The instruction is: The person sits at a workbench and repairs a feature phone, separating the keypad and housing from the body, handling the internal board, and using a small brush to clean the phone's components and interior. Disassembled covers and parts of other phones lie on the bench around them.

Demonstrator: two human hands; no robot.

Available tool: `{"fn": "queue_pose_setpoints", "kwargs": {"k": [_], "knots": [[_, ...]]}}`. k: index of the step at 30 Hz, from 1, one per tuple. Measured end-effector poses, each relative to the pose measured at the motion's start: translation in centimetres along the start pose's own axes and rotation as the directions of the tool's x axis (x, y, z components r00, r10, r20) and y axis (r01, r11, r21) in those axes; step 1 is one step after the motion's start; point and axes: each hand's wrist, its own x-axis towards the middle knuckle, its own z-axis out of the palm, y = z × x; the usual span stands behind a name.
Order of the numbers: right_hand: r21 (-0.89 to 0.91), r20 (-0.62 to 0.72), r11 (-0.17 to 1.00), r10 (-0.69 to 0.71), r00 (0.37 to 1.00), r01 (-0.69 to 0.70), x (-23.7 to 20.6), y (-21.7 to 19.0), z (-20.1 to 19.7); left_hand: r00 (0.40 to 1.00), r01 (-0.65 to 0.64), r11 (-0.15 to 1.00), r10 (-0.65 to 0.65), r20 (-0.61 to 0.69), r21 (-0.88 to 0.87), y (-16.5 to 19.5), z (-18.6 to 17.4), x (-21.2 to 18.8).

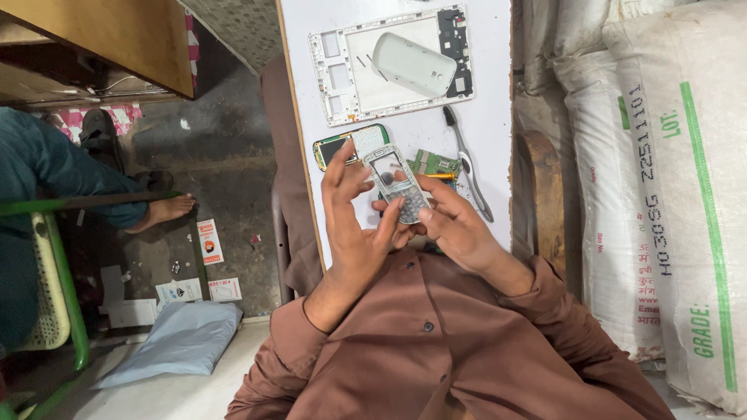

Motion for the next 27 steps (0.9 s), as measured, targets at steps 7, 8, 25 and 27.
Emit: {"fn": "queue_pose_setpoints", "kwargs": {"k": [7,8,25,27], "knots": [[0.113,-0.138,0.993,-0.014,0.99,0.029,0.0,0.9,-0.6,0.984,-0.122,0.969,0.09,0.154,0.216,0.6,-0.2,-0.2],[0.111,-0.152,0.994,-0.007,0.988,0.024,-0.1,0.9,-0.7,0.98,-0.145,0.964,0.109,0.164,0.222,0.7,-0.2,-0.2],[0.08,-0.051,0.997,-0.015,0.999,0.019,0.2,-0.5,0.3,0.977,-0.144,0.928,0.078,0.198,0.344,1.4,-0.2,0.5],[0.047,-0.08,0.999,-0.006,0.997,0.009,0.3,-0.3,0.2,0.978,-0.154,0.924,0.092,0.187,0.351,1.3,-0.1,0.5]]}}
